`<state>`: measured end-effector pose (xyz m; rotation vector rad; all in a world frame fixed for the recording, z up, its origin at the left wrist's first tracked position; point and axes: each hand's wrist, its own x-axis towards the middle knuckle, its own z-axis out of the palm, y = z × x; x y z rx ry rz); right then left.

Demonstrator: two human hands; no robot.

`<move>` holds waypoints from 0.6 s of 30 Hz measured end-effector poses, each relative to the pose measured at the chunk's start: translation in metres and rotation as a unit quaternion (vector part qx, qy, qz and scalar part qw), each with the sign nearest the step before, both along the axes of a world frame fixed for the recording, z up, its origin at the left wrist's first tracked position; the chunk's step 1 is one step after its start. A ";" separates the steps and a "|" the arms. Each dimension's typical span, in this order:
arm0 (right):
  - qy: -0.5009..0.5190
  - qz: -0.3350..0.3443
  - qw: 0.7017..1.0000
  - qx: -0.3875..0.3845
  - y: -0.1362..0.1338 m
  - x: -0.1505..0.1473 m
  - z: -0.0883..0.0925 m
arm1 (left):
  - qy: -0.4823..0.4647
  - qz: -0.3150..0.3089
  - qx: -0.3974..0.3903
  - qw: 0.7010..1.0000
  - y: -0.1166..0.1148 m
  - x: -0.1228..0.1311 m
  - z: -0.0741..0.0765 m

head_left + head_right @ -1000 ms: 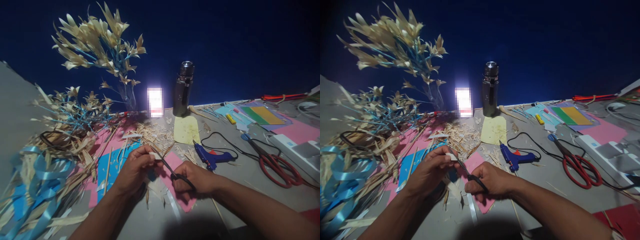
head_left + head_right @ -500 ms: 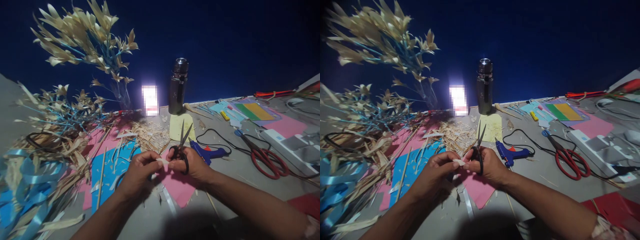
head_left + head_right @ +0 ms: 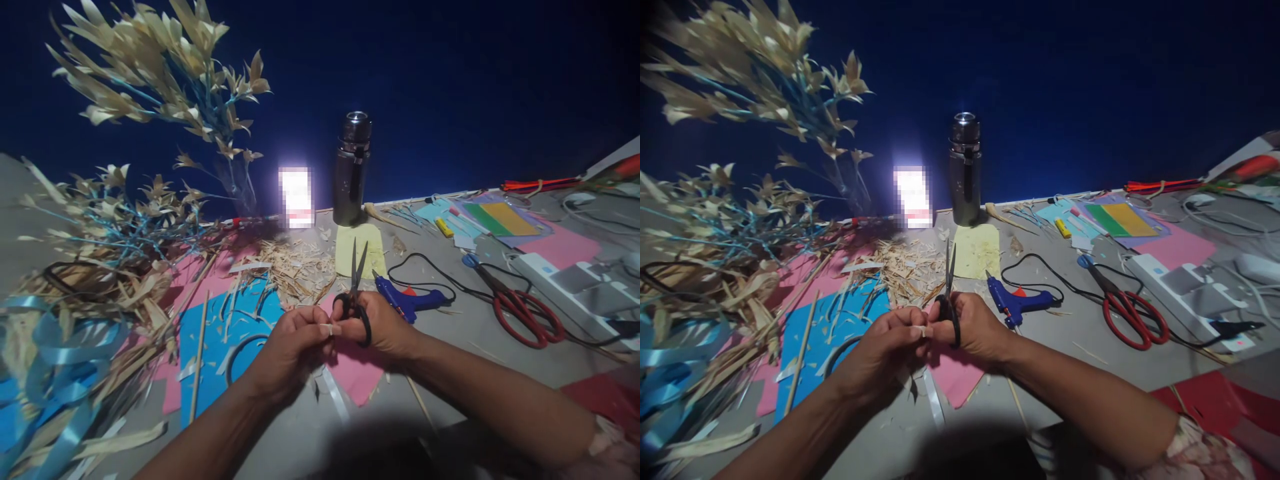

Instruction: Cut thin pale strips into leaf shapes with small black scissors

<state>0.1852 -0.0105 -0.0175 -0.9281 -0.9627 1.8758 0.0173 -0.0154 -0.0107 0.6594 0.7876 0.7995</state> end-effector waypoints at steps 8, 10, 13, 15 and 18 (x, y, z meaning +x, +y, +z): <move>0.025 0.021 0.999 0.024 0.003 0.005 -0.002 | -0.119 -0.006 -0.058 0.991 0.003 -0.007 0.000; 0.036 0.037 0.998 0.021 0.004 0.005 -0.003 | -0.076 -0.003 -0.033 0.997 0.003 -0.006 0.000; 0.016 0.026 0.999 0.022 0.004 0.004 -0.004 | -0.028 -0.010 -0.008 1.000 0.002 -0.004 -0.003; -0.002 0.009 1.000 0.025 0.006 0.003 -0.004 | -0.023 -0.015 -0.009 1.000 0.001 -0.003 -0.006; -0.017 0.001 0.999 0.035 0.009 0.004 -0.001 | -0.023 -0.013 -0.011 1.000 0.004 -0.005 -0.006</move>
